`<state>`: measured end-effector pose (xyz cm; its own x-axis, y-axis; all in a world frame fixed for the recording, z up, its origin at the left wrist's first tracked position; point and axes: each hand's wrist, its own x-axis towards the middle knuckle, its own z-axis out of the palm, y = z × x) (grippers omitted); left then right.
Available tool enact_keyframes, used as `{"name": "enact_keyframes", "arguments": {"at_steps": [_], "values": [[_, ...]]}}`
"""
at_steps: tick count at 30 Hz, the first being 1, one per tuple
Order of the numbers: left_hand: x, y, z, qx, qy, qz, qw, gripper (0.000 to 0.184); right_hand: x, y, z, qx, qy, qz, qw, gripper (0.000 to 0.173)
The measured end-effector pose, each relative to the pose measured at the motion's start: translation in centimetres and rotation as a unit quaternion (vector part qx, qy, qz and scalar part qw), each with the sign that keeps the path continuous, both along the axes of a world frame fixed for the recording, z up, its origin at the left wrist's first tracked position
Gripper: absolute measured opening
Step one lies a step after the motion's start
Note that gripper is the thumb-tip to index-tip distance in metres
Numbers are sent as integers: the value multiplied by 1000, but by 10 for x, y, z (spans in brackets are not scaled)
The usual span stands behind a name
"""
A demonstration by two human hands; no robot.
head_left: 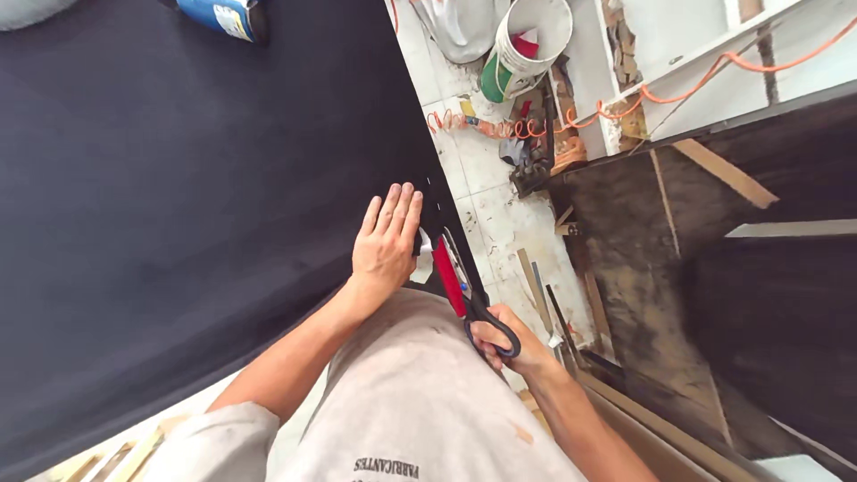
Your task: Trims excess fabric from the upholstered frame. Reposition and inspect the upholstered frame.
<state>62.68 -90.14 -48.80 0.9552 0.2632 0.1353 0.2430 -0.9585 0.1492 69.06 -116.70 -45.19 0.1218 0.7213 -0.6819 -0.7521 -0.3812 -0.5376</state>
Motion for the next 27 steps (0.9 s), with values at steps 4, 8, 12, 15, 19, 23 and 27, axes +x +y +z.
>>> {"name": "enact_keyframes", "arguments": {"at_steps": [4, 8, 12, 15, 19, 23, 27], "values": [[-2, 1, 2, -18, -5, 14, 1000, 83, 1, 0, -2, 0, 0, -5, 1000, 41], [4, 9, 8, -35, 36, 9, 999, 104, 6, 6, -1, 10, -11, 0, 1000, 42], [6, 8, 13, -42, 37, 3, 998, 104, 4, 13, 4, -30, -23, 10, 999, 42], [5, 10, 15, -56, 35, 1, 998, 104, 7, 16, 5, -20, -13, 12, 1000, 42], [4, 9, 11, -62, 27, 0, 998, 103, 14, 22, 11, -17, 2, 10, 1000, 44], [2, 10, 11, -78, 18, -1, 997, 102, 13, 27, 20, -40, -6, 15, 999, 41], [3, 15, 17, -109, 9, -12, 994, 90, 20, 21, 15, -5, 8, 14, 1000, 43]]}}
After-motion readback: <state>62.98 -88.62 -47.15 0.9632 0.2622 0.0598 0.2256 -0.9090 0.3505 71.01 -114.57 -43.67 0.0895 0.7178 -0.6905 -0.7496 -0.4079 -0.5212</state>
